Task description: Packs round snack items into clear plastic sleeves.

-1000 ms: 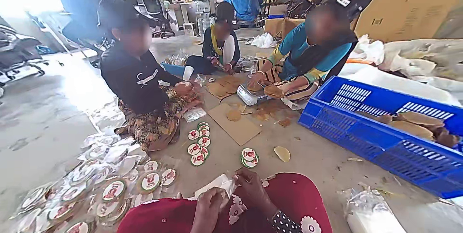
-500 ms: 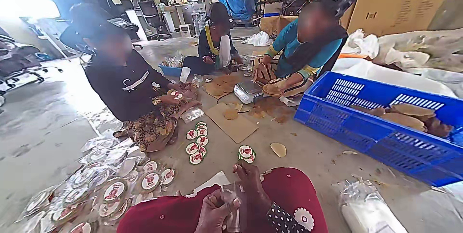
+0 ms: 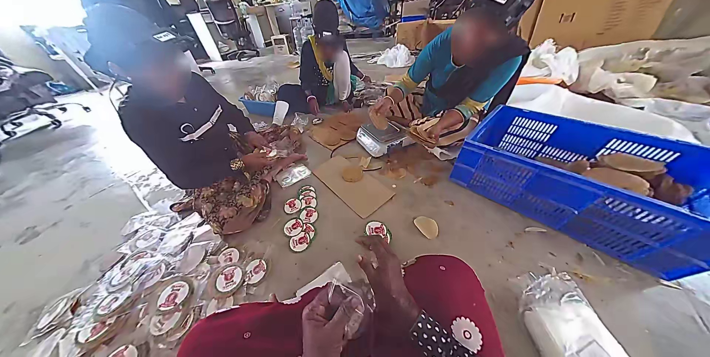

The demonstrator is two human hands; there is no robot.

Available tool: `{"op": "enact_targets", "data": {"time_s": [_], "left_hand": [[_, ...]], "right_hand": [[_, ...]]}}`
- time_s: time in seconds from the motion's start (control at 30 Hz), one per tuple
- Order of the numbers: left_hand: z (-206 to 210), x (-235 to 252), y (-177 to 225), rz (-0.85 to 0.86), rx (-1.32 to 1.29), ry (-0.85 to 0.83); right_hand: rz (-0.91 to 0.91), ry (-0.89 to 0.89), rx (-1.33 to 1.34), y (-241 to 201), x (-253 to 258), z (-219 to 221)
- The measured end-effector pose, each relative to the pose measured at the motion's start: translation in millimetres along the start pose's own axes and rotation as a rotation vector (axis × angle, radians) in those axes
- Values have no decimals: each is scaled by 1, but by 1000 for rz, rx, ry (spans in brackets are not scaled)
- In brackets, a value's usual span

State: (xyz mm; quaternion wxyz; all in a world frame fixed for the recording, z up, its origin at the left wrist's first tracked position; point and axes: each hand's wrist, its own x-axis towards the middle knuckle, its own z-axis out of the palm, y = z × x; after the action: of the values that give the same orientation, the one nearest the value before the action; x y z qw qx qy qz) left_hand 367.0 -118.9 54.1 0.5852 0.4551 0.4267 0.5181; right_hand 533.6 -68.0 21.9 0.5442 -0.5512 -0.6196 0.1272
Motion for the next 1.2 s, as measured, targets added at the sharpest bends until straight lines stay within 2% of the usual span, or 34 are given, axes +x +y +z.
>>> {"op": "enact_targets", "data": {"time_s": [0.07,0.13,0.23,0.33,0.47,0.6,0.67,0.73,0.8,0.87,0.93,1.03,1.1,1.2], "left_hand": [[-8,13,-1,255,340,115],[-13,22,-4,500,670,190],[-5,23,-9,621,953,179],[3,19,-21,615,1014,141],[-6,21,-27,463,763,73],[-17,33,-14,591,789,154],[-16,34,-13,655,816,146],[-13,35,-14,685,872,158],[-8,36,-11,642,925,168],[-6,37,-9,620,927,174],[-5,38,-8,592,894,184],[-6,40,-10,617,837,188],[-5,36,-12,665,894,180],[6,25,-15,738,970,133]], "right_hand": [[-83,-27,-17,-13,-3,-7],[-54,-110,0,-37,-14,-9],[90,-216,0,-51,-24,-2],[250,-275,-9,-48,-23,-2],[337,-357,-50,-43,-22,-15],[373,-406,-81,-36,-19,-28],[293,-337,-93,-39,-23,-26],[56,-148,-98,-47,-29,-20],[-174,-4,12,-62,-35,-17],[-246,-60,164,-77,-43,-14],[-137,-167,176,-79,-48,-11],[208,-333,230,-77,-44,-12],[468,-395,471,-80,-40,-13],[692,-370,879,-81,-33,-10]]}}
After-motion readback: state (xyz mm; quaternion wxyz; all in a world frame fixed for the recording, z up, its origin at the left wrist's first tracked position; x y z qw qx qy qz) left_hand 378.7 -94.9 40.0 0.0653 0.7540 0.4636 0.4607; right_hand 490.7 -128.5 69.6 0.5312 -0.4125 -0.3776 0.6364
